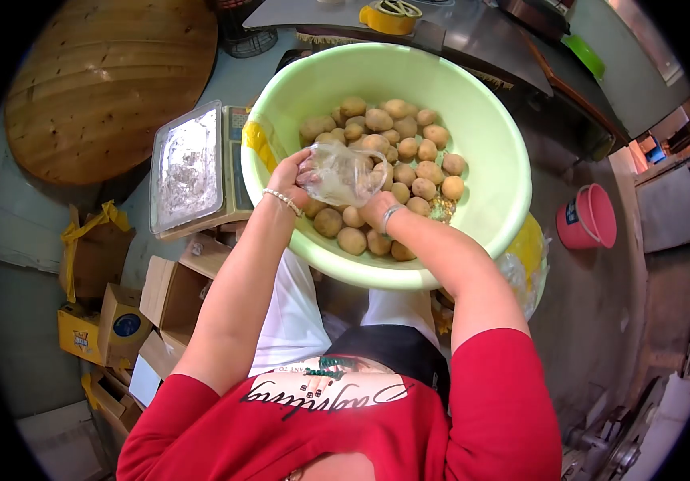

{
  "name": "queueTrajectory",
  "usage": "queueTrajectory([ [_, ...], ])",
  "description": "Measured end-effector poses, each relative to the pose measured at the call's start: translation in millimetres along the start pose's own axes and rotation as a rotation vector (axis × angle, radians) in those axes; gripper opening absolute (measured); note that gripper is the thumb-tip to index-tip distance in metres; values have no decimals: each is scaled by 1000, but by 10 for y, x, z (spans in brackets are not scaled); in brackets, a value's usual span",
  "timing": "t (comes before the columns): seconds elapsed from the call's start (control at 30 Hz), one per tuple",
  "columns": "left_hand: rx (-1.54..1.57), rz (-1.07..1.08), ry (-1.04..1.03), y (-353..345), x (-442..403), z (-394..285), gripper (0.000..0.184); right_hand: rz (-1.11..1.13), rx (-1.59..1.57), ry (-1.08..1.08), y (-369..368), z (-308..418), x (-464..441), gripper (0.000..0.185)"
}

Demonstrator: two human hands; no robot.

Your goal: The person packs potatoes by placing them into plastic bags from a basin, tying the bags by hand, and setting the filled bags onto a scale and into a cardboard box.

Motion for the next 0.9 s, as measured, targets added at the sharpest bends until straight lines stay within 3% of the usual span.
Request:
queueTrajectory([
  [0.07, 91, 227, 211, -126, -8, 144, 13, -82, -9, 7, 50, -14, 11, 33],
  [0.23, 4, 196, 250, -217, 128, 220, 16, -130, 124, 3, 97, 57, 27, 30],
  [0.33, -54, 170, 245, -169, 91, 226, 18, -245, -290, -153, -156, -202, -168, 29],
  [0.43, -74, 143, 233, -141, 61, 213, 18, -523, -104, 49, 218, -46, 58, 30],
  [0.53, -89, 151, 232, -150, 74, 213, 19, -6, -250, 45, 324, -157, 319, 39],
  [0.67, -172, 164, 260, -75, -28, 270, 18, 314, -388, -132, 305, -701, 601, 44],
  [0.7, -303, 98, 183, -32, -51, 243, 17, 367, -407, -196, 228, -890, 704, 41],
  [0.77, -561, -40, 24, 22, -52, 192, 16, 200, -404, -381, 708, -1175, 1150, 41],
  [0.87, -982, -145, -51, 159, -239, 188, 19, 263, -631, -380, 441, -1597, 1215, 48],
  [0.9, -1080, -124, -62, 133, -257, 199, 21, 175, -810, -286, 570, -1465, 1201, 46],
])
Point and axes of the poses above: each hand's wrist, its own x-axis away from the middle knuckle, its own y-axis out of the back of the hand, z = x × y, the point moved 10 cm from there along -x, towards the middle knuckle, and after that the axes turned 3 degrees about x, right-handed, at the moved point
